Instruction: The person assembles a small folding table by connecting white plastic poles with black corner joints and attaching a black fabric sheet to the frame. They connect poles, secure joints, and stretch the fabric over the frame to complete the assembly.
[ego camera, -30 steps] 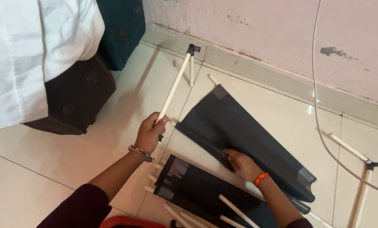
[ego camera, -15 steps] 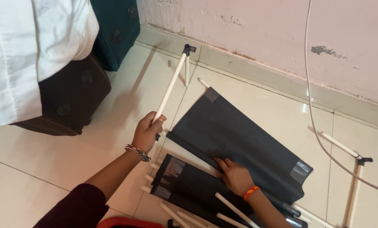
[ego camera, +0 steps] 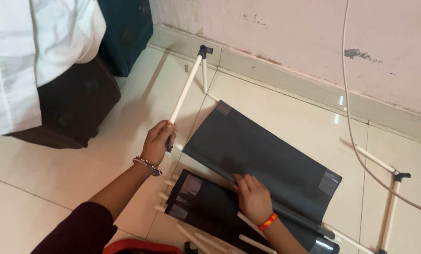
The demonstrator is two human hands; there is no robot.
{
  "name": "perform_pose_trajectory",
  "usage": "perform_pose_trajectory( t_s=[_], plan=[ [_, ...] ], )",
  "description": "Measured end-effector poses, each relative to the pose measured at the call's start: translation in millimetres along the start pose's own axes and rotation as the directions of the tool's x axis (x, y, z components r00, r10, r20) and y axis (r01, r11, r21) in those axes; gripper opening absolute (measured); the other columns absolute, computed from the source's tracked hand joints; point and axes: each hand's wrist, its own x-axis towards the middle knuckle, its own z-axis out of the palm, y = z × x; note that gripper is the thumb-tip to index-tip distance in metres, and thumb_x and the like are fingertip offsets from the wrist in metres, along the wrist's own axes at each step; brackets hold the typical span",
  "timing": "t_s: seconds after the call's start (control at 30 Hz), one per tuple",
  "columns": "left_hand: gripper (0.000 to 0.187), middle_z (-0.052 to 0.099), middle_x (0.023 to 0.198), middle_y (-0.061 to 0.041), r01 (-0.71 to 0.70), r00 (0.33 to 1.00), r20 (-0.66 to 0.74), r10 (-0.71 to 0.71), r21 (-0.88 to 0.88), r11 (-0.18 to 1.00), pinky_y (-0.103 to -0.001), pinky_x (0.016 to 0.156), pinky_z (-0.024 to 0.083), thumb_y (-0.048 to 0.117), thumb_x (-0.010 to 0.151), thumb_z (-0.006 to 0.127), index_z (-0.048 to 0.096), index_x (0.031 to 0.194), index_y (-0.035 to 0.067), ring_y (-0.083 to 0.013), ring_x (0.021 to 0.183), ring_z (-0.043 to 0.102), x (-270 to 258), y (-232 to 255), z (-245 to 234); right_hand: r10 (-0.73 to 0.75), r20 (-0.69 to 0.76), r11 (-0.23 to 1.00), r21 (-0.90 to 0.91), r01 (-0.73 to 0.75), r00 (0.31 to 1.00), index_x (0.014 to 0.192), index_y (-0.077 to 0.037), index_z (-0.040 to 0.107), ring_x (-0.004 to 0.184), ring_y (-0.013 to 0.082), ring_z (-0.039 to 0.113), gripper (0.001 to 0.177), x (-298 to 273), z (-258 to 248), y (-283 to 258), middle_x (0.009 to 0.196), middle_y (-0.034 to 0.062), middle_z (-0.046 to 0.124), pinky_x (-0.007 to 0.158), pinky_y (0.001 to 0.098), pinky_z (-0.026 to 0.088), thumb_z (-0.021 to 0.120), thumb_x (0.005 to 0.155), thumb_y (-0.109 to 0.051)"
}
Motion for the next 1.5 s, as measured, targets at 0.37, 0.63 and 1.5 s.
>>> perform_pose_trajectory(
  t_s=[0.37, 0.63, 1.5],
  plan=[
    [0.035, 0.063, 0.061, -0.007, 0.039, 0.998, 0.045, -0.039, -0.007, 0.999, -0.028, 0.055, 0.051, 0.035, 0.107, 0.046, 0.061, 0.099, 0.004, -0.0147, 0.054, 0.062, -3, 3, 7, -0.029, -0.039, 0.999, -0.021, 0.028, 0.999, 0.119, -0.003, 0.066, 0.075, 0.0223, 0.062, 0.037, -7, -26, -14, 0.09, 0.0066, 0.063, 0.064, 0.0355, 0.053, 0.075, 0.083, -0.008],
    [0.037, 0.058, 0.059, -0.004, 0.029, 0.998, -0.067, -0.02, 0.147, 0.989, -0.028, 0.05, 0.046, 0.037, 0.107, 0.047, 0.067, 0.1, 0.006, -0.0117, 0.051, 0.056, -9, 10, 11, -0.125, -0.03, 0.986, -0.111, 0.121, 0.992, 0.129, -0.003, 0.065, 0.077, 0.021, 0.062, 0.056, -11, -38, -14, 0.094, 0.0063, 0.066, 0.067, 0.0349, 0.051, 0.073, 0.073, -0.005],
    [0.034, 0.054, 0.054, -0.002, 0.131, 0.98, -0.18, -0.081, 0.285, 0.949, -0.029, 0.047, 0.044, 0.033, 0.105, 0.047, 0.07, 0.102, 0.008, -0.0106, 0.045, 0.052, -17, 32, 26, -0.127, 0.022, 0.967, -0.221, 0.129, 0.992, 0.127, -0.006, 0.069, 0.079, 0.0202, 0.069, 0.065, -24, -46, -8, 0.09, 0.0076, 0.07, 0.067, 0.0344, 0.056, 0.084, 0.071, -0.036]
  ],
)
